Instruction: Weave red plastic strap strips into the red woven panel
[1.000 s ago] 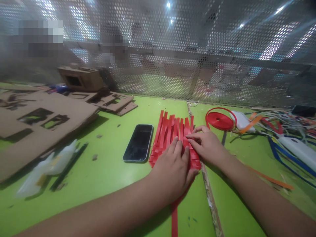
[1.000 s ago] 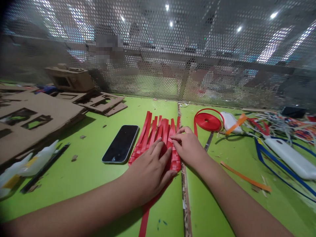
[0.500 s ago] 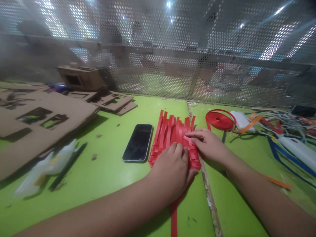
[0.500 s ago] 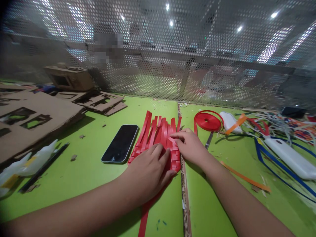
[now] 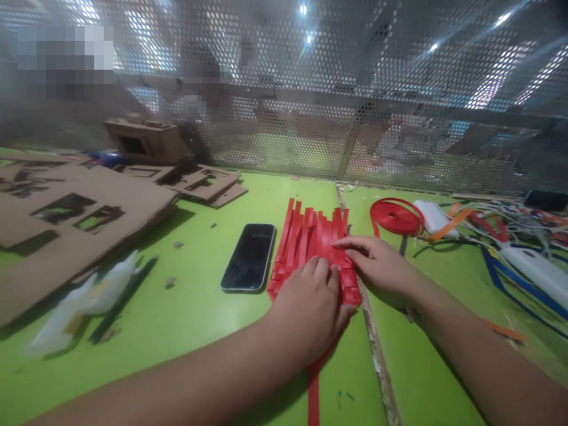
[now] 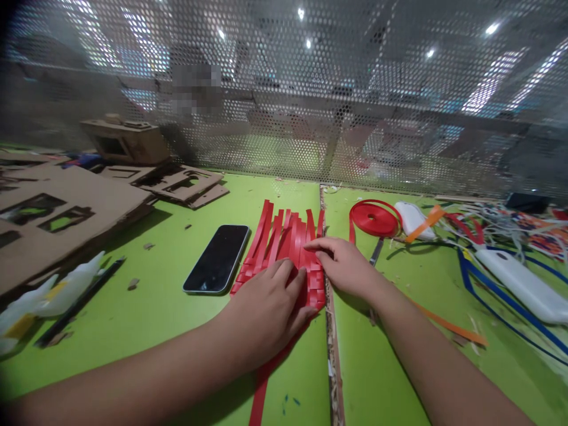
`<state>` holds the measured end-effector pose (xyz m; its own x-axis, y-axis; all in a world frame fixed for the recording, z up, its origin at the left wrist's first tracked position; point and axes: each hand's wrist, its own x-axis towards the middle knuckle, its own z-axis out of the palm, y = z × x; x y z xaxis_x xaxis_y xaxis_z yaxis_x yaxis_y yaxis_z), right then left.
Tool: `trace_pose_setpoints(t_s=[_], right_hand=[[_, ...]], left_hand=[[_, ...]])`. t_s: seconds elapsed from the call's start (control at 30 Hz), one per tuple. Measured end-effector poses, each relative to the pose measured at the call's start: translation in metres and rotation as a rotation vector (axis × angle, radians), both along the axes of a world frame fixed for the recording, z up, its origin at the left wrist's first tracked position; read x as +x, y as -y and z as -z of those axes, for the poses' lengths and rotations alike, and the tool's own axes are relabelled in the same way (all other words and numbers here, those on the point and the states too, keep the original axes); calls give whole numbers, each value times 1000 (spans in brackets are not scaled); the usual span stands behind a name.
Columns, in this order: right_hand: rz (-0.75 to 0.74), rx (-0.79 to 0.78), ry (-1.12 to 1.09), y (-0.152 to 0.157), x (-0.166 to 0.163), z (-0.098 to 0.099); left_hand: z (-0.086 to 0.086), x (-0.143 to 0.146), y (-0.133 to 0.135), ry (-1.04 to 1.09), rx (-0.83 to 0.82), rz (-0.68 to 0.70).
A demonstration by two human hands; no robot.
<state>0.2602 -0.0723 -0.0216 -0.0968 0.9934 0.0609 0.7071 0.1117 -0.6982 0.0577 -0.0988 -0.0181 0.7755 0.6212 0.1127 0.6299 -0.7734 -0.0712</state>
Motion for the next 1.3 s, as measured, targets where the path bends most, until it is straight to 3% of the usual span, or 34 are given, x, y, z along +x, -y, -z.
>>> trace_pose_setpoints(t_s=[0.17,0.3,0.43,0.6,0.83,1.3], right_hand=[[-28,67,98,2,7,-7],[125,197,175,0,21,-12],[252,255,108,-3,29,-12],[228,167,-19,-6,24,-5],[212,155,12,-3,15,-5],[144,219,-112,-1,14,-5]], left_hand=[[-3,0,1,37,-11,-6],[-7,-1,0,48,-83,-31],[-10,-2,-1,64,-139,-39],[-9,-2,-2,68,-127,-29],[-5,-2,-2,65,-147,-30],[-9,-2,-2,63,-136,-33]])
